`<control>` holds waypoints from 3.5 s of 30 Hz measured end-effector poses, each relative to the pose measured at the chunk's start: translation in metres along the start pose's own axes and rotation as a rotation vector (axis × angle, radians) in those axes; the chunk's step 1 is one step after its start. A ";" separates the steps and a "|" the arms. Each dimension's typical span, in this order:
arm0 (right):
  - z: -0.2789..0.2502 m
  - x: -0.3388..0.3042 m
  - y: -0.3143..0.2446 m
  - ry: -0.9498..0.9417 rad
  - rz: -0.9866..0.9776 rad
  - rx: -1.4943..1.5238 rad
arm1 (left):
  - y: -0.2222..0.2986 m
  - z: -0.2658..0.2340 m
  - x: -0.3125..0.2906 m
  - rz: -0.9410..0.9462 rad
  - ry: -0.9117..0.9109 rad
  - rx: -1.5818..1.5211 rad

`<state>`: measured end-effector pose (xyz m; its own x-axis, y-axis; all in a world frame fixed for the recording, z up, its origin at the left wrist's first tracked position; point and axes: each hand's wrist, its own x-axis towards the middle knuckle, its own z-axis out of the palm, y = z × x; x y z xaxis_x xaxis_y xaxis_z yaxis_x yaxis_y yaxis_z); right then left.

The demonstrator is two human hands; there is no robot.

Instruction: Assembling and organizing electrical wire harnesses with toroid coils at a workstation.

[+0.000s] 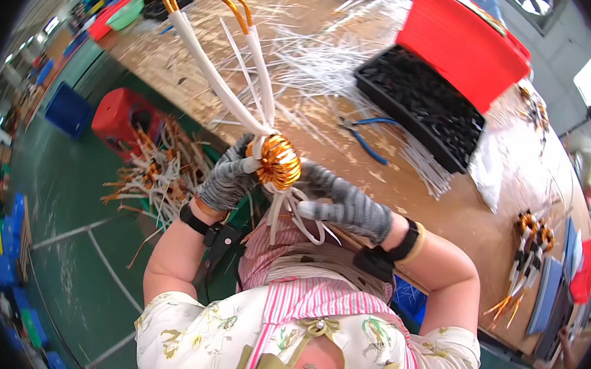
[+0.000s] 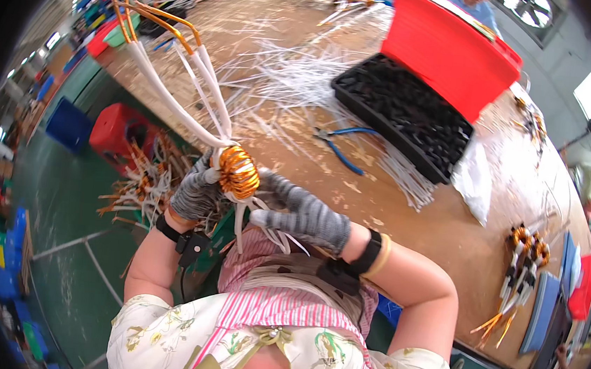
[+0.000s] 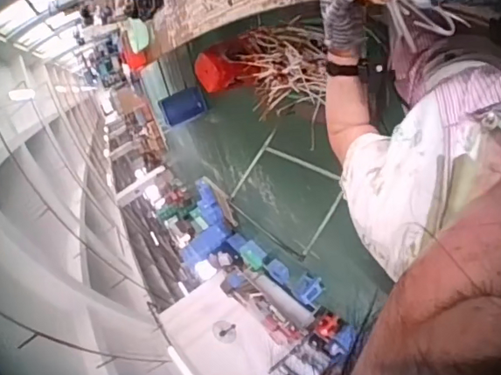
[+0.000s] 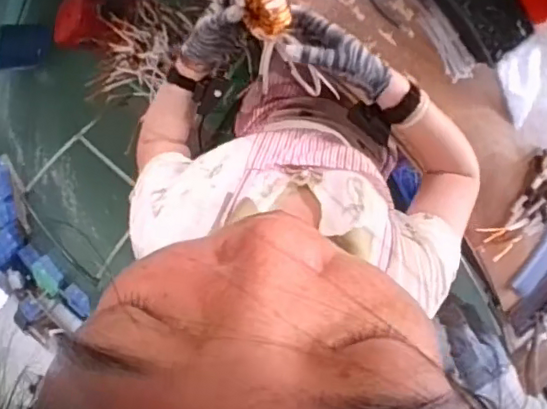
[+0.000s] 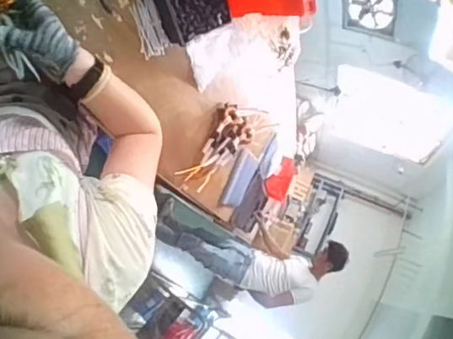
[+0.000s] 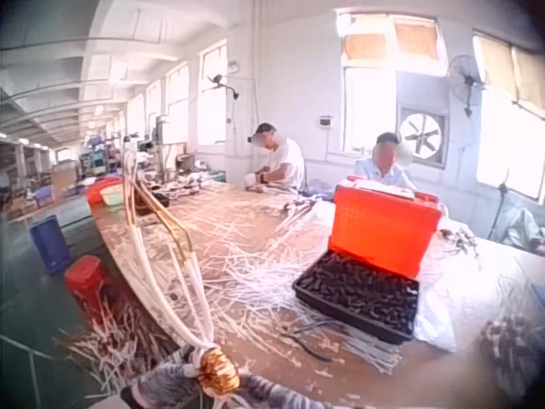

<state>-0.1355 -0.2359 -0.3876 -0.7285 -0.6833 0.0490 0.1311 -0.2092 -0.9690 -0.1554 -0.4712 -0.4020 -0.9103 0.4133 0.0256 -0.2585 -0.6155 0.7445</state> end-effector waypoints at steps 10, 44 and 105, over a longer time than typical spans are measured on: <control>-0.023 0.026 0.051 0.283 -0.094 0.259 | -0.026 0.007 0.059 -0.047 0.017 0.533; -0.165 0.064 0.013 0.306 0.477 -1.921 | -0.022 -0.025 0.081 0.366 0.268 1.477; -0.125 0.063 -0.010 0.130 0.004 -1.454 | -0.027 -0.049 0.068 0.475 0.194 1.439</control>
<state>-0.2666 -0.1898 -0.4047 -0.7945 -0.5990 0.1001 -0.5905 0.7236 -0.3573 -0.2262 -0.4595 -0.4536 -0.8722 0.2103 0.4416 0.4802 0.5397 0.6915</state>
